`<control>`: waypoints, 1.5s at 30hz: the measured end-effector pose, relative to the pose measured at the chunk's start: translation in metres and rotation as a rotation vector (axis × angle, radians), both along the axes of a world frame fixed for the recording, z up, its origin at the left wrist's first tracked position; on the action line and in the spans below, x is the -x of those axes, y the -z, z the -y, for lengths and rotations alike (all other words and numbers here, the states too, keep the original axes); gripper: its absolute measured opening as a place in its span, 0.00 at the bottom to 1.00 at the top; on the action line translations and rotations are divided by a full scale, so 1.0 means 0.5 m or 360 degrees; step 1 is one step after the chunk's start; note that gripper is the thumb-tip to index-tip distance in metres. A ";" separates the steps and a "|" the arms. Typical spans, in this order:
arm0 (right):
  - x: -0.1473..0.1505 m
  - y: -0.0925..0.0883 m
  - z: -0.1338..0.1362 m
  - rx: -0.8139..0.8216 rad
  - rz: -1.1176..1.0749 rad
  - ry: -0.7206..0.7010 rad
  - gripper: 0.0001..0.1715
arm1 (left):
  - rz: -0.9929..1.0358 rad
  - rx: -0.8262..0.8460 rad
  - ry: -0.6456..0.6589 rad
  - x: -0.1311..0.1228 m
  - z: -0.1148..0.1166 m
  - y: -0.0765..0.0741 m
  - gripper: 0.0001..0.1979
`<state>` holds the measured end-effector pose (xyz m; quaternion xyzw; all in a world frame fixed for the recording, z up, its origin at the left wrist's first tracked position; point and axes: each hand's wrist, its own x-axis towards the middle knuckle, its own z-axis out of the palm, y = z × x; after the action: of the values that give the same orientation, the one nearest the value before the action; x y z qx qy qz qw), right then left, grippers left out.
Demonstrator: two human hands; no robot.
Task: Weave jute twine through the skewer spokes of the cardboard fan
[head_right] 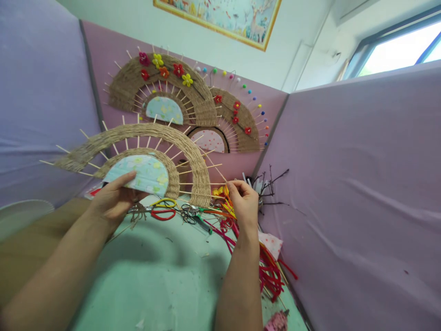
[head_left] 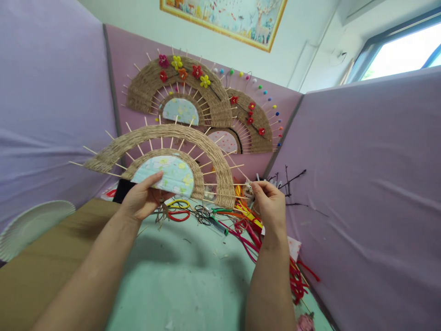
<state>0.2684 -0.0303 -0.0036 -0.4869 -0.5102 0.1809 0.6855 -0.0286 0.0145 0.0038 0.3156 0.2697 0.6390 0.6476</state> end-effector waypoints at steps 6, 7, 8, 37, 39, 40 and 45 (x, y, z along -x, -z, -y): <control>0.008 -0.006 0.005 -0.0006 0.0062 -0.0057 0.16 | 0.0035 -0.0023 -0.0037 -0.005 0.004 -0.004 0.14; 0.010 -0.007 0.006 -0.0003 0.0059 -0.0071 0.16 | 0.0051 -0.0032 -0.0047 -0.005 0.005 -0.005 0.14; 0.012 -0.008 0.006 0.0005 0.0050 -0.0090 0.16 | 0.0068 -0.0040 -0.0055 -0.006 0.005 -0.005 0.14; 0.006 0.022 -0.032 0.0278 0.0735 -0.0028 0.28 | 0.0167 0.0074 -0.0204 -0.024 -0.006 0.000 0.11; 0.010 0.018 -0.027 0.0280 0.0746 0.0017 0.24 | 0.0172 0.0063 -0.0234 -0.024 -0.006 0.000 0.12; 0.012 0.016 -0.025 0.0284 0.0725 0.0027 0.22 | 0.0171 0.0056 -0.0248 -0.023 -0.007 0.000 0.12; 0.019 0.010 -0.020 0.0285 0.0604 -0.0033 0.15 | 0.0169 0.0009 -0.0242 -0.020 -0.005 0.000 0.18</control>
<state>0.2589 -0.0203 -0.0087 -0.5659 -0.6171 0.1375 0.5291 -0.0187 0.0172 0.0036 0.2580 0.2601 0.7014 0.6114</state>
